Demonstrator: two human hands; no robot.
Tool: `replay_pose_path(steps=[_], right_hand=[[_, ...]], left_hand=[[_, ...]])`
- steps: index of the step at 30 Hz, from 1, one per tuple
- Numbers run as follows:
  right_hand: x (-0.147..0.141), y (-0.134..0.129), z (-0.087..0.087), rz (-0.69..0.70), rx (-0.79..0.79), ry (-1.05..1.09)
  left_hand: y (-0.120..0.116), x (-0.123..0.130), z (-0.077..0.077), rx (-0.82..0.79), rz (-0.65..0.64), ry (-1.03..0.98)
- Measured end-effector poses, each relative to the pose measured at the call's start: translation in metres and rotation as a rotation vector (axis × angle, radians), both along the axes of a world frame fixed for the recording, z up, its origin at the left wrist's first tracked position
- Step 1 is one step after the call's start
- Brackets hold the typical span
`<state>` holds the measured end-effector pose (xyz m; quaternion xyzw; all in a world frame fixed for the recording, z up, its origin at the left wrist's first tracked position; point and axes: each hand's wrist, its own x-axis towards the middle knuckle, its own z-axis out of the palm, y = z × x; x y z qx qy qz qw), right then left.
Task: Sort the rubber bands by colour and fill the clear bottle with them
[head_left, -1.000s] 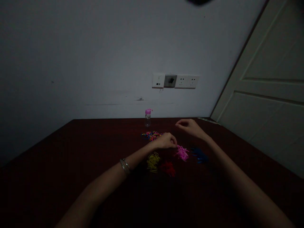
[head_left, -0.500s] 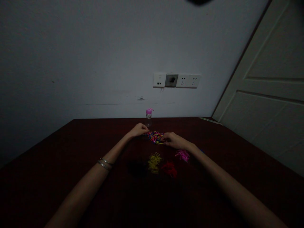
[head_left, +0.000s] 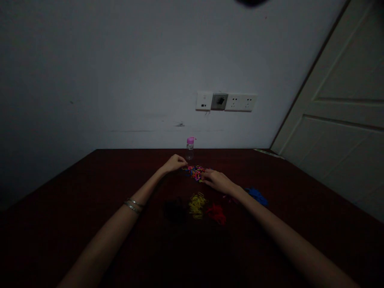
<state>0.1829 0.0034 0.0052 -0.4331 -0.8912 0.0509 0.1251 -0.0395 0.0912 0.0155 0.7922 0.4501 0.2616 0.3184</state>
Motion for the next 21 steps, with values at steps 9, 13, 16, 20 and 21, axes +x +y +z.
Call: replay_pose_path(steps=[9,13,16,20,21], right_hand=[[0.0,0.0,-0.005,-0.026,0.046,-0.076],[0.001,-0.001,-0.006,-0.043,0.046,-0.097],[0.007,0.003,-0.006,-0.026,0.034,-0.04],[0.018,0.01,-0.001,-0.029,-0.021,0.119],[0.02,0.011,0.002,-0.018,-0.054,0.158]], left_hand=[[-0.002,-0.002,-0.002,-0.002,0.001,-0.015],[-0.001,-0.002,-0.003,-0.001,-0.004,-0.017],[0.0,-0.003,-0.003,0.004,-0.008,-0.014],[0.001,-0.004,-0.004,0.014,-0.02,-0.018],[0.001,-0.004,-0.004,0.012,-0.024,-0.019]])
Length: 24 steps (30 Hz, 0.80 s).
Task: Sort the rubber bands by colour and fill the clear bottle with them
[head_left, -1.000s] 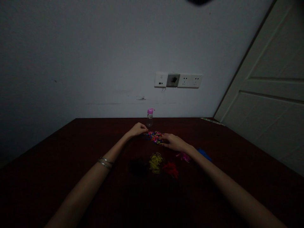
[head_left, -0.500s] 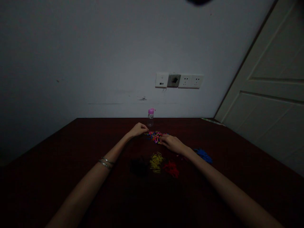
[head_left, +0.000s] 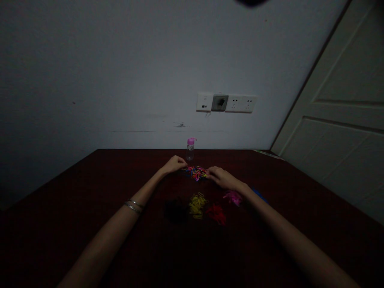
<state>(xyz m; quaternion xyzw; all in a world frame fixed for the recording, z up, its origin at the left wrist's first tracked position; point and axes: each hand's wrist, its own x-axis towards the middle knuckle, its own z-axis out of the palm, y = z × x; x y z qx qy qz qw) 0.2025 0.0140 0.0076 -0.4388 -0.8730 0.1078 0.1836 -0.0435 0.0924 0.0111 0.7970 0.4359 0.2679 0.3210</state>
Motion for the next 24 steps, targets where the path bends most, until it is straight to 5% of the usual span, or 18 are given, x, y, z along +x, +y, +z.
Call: replay_pose_path(steps=[5,10,24], right_hand=[[-0.013,-0.014,0.017,0.187,-0.206,0.085],[-0.039,-0.03,0.015,0.285,-0.319,0.023],[-0.035,-0.029,0.018,0.226,-0.46,0.076]], left_hand=[[0.001,0.0,-0.001,-0.018,-0.013,-0.005],[-0.003,0.003,-0.002,-0.08,-0.163,0.029],[-0.006,0.008,-0.002,-0.054,-0.222,0.106]])
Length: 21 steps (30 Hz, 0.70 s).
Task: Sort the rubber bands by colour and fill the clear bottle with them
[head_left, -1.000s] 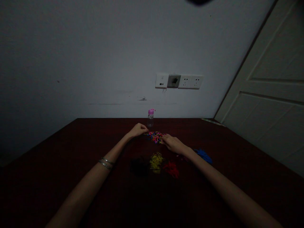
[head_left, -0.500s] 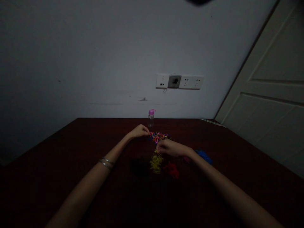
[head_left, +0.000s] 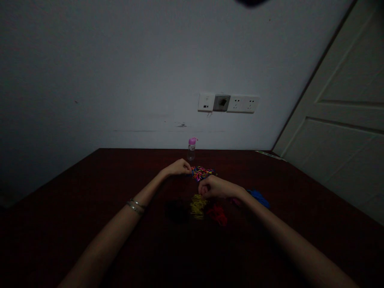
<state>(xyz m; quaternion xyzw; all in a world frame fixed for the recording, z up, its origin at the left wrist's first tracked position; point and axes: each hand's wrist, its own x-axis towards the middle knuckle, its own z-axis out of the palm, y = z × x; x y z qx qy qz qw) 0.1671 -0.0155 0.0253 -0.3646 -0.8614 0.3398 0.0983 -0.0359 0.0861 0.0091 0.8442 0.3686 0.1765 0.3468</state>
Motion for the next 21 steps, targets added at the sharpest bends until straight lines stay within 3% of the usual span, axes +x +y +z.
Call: replay_pose_path(steps=[10,17,21], right_hand=[[0.02,0.006,0.013,0.013,-0.02,0.053],[0.034,0.03,-0.015,-0.222,0.227,0.05],[0.026,0.03,-0.025,-0.235,0.346,0.0]], left_hand=[[0.003,-0.003,-0.001,-0.019,0.03,0.021],[0.001,-0.005,0.003,0.051,0.058,0.141],[0.0,-0.006,0.005,0.066,0.066,0.171]])
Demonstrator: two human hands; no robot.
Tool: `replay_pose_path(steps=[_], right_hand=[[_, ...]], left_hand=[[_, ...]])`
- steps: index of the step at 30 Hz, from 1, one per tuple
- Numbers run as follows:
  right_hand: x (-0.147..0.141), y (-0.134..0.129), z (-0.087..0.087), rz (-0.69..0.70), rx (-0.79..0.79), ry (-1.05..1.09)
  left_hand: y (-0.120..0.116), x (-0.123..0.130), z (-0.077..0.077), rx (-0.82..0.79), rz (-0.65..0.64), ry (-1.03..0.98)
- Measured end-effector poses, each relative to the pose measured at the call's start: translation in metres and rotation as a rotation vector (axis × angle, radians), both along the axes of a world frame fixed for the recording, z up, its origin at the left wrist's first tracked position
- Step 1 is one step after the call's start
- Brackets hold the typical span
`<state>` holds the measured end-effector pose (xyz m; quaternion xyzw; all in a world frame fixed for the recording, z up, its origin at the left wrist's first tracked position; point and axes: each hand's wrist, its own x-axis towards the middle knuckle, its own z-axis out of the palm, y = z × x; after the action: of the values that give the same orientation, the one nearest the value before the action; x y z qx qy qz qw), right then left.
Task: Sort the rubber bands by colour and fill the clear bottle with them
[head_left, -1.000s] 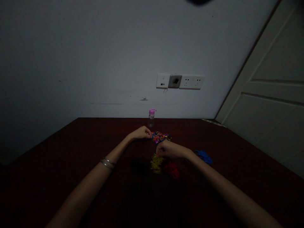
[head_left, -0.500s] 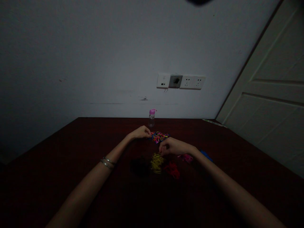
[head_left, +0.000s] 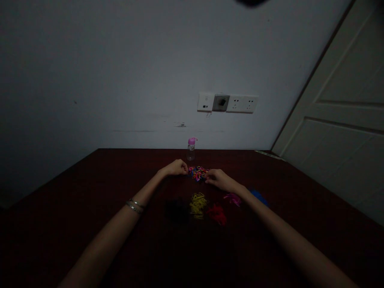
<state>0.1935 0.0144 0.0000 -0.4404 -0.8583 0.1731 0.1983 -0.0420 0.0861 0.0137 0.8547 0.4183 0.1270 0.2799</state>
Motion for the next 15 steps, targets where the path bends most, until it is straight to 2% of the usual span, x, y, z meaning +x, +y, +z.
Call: replay_pose_path(steps=[4,15], right_hand=[[-0.011,-0.004,0.001,-0.024,0.073,-0.118],[-0.027,-0.004,-0.001,-0.172,0.137,-0.396]], left_hand=[[0.001,-0.002,0.002,-0.001,0.004,-0.003],[0.004,-0.01,0.005,0.017,0.028,-0.029]])
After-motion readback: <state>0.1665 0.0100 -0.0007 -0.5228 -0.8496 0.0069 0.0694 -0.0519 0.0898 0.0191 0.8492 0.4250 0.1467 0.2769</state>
